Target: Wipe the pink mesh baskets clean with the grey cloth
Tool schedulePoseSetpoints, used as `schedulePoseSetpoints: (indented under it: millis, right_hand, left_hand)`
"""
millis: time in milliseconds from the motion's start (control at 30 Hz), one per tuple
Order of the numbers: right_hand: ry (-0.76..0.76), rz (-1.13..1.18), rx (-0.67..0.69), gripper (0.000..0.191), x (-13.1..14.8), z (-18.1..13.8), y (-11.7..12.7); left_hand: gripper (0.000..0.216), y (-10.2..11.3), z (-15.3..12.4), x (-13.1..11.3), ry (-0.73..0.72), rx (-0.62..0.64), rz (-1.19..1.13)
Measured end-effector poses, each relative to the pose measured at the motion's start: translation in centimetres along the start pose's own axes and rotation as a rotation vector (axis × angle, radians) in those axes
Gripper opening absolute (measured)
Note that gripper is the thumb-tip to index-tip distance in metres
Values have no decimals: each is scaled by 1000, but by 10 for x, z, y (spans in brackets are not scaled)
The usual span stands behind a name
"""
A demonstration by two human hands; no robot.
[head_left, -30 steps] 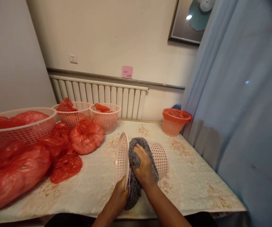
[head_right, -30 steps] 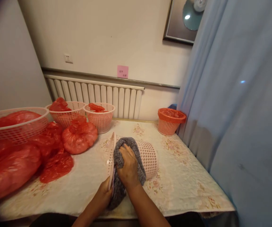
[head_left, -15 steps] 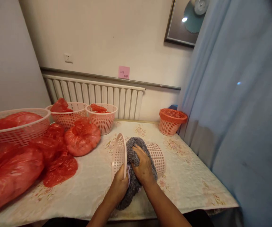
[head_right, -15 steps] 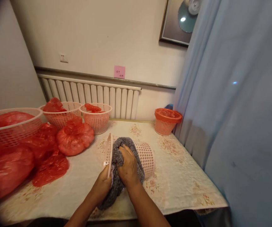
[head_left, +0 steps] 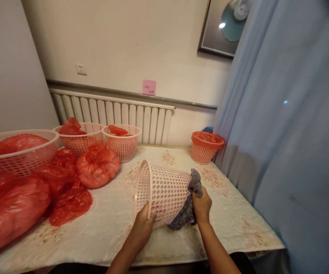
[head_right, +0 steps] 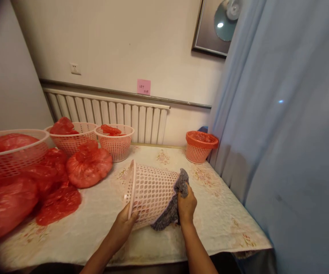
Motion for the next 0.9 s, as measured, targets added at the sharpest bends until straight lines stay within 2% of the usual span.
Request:
schedulePoseSetpoints:
  millis: [67, 133, 267, 367, 467, 600, 767, 900]
  right_hand:
    - [36, 10, -42, 46, 7, -19, 0]
    - [131, 35, -49, 47, 26, -43, -4]
    - [401, 113, 137, 50, 90, -84, -24]
    - [549, 193, 240, 54, 134, -96, -29]
    - [625, 244, 235, 53, 163, -90, -26]
    - [638, 265, 270, 49, 184, -69, -29]
    - [528, 232, 294, 53, 188, -41, -36]
    - [494, 232, 300, 54, 184, -41, -39]
  left_hand:
    - [32, 1, 0, 1, -12, 9, 12]
    - [32, 2, 0, 0, -22, 22, 15]
    - [35, 1, -1, -3, -22, 54, -11]
    - [36, -2, -5, -5, -60, 79, -33]
    - [36, -5, -12, -2, -112, 89, -23]
    - [37, -9, -22, 8, -113, 107, 2]
    - [37, -15, -29, 10, -131, 158, 10]
    - [35, -15, -25, 7, -36, 126, -13]
Point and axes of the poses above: each hand's wrist, its own z-axis towards the middle knuckle, its own y-axis out of the back of the hand, x = y × z, the point moved 9 cm from there along z, towards the middle knuckle, and after that the axes turned 1 degree about x, right-handed, at the moved point
